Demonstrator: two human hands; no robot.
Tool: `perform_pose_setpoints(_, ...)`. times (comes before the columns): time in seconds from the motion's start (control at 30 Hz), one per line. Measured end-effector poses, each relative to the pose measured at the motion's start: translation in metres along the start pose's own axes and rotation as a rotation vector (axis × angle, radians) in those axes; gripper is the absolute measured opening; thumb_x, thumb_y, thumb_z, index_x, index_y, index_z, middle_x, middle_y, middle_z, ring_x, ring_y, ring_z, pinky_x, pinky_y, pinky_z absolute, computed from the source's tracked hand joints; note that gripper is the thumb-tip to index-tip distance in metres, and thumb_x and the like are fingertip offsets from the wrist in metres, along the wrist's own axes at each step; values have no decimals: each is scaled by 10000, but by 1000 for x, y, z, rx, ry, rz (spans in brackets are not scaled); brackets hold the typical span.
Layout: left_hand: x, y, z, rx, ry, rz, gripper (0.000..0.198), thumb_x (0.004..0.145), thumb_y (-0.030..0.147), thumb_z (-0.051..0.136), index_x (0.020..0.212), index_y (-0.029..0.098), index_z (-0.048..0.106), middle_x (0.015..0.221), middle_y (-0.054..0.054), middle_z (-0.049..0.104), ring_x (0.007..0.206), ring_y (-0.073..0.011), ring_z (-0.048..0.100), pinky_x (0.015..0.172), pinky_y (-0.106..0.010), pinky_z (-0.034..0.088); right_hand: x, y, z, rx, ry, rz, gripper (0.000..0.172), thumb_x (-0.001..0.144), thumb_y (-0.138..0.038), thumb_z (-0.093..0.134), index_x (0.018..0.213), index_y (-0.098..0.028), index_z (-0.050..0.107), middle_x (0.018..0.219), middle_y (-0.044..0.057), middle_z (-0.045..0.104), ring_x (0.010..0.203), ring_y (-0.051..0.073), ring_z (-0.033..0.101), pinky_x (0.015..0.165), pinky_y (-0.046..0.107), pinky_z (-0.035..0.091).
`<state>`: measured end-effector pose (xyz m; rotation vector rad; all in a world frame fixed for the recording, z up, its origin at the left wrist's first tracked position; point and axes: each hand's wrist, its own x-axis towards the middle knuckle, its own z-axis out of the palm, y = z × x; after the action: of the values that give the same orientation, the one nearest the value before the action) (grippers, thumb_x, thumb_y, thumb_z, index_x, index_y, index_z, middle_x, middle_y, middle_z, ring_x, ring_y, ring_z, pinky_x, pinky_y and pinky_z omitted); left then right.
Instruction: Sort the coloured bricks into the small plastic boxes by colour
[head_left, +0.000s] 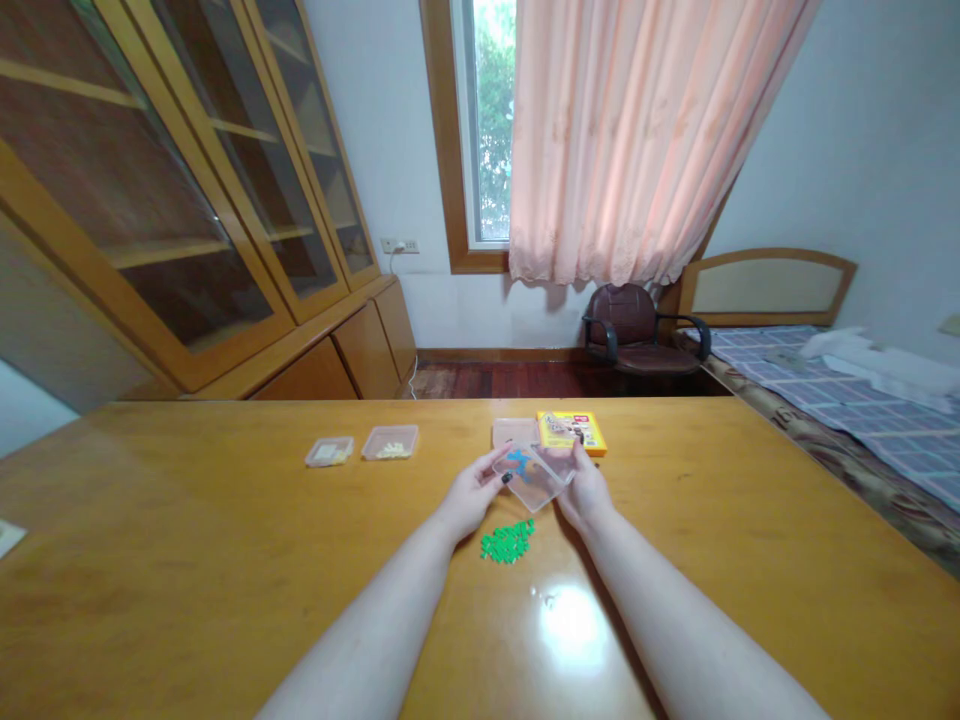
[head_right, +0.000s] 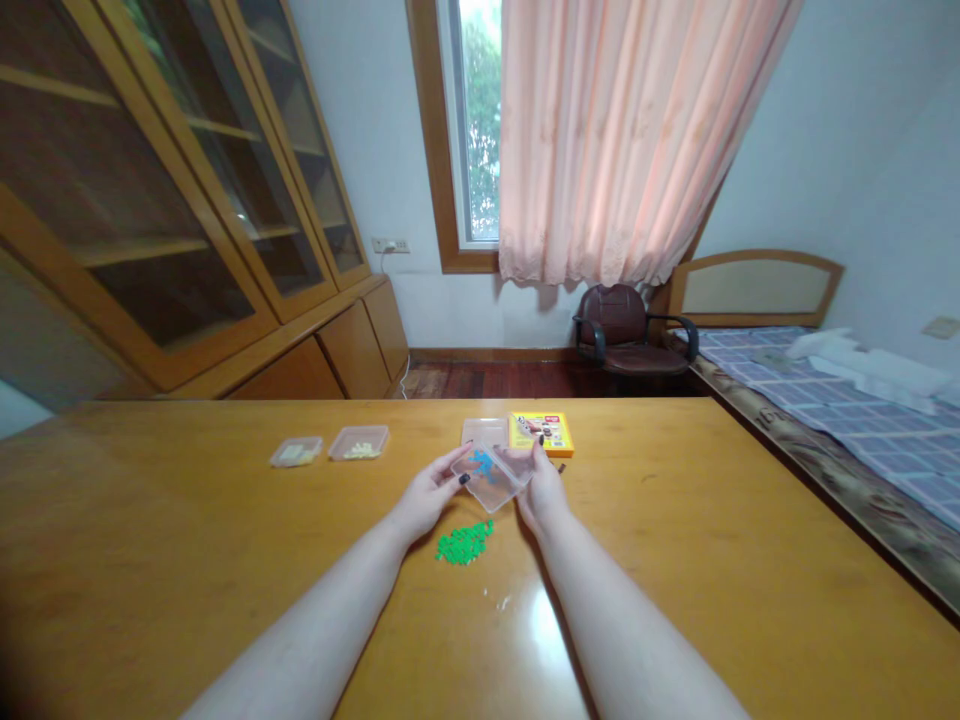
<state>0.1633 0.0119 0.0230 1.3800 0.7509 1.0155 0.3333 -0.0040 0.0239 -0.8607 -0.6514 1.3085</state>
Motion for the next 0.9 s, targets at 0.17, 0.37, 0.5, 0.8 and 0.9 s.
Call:
perform_pose_setpoints(0.17, 0, 2, 0, 73, 11, 43, 449, 739, 249, 596, 1181, 208, 535, 1219, -62, 553, 1113, -201, 516, 1009, -404, 356, 0, -2, -2, 6, -89, 101, 553, 760, -668, 374, 667, -175, 606, 816, 116, 690, 802, 238, 646, 802, 432, 470)
perform_pose_setpoints(0.37, 2, -9, -2, -4, 89, 0, 485, 708, 242, 635, 1172, 164, 515, 1195, -101, 564, 1074, -204, 543, 963, -392, 406, -2, 0, 2, 60, -148, 164, 536, 807, -623, 328, 855, -179, 625, 981, 125, 663, 880, 237, 638, 818, 444, 461)
perform_pose_setpoints(0.5, 5, -11, -3, -107, 230, -121, 519, 687, 272, 663, 1161, 141, 496, 1084, -118, 616, 955, -197, 600, 818, -342, 500, -3, 4, 6, 39, -194, 225, 421, 834, -523, 362, 956, -196, 598, 1092, 110, 620, 897, 212, 635, 836, 418, 458)
perform_pose_setpoints(0.8, 4, -9, -1, -171, 274, -145, 615, 658, 308, 691, 1201, 170, 439, 892, -45, 640, 759, -137, 633, 759, -292, 505, 1, 13, 5, -26, -8, 106, 342, 756, -434, 535, 996, -193, 567, 943, 84, 670, 745, 203, 653, 658, 350, 520)
perform_pose_setpoints(0.9, 0, -12, 2, -4, 154, -102, 538, 705, 314, 639, 1183, 160, 444, 823, -27, 628, 743, -140, 626, 745, -289, 494, 4, 13, 3, -35, 59, 54, 324, 722, -437, 566, 923, -185, 583, 887, 82, 685, 679, 210, 649, 605, 348, 528)
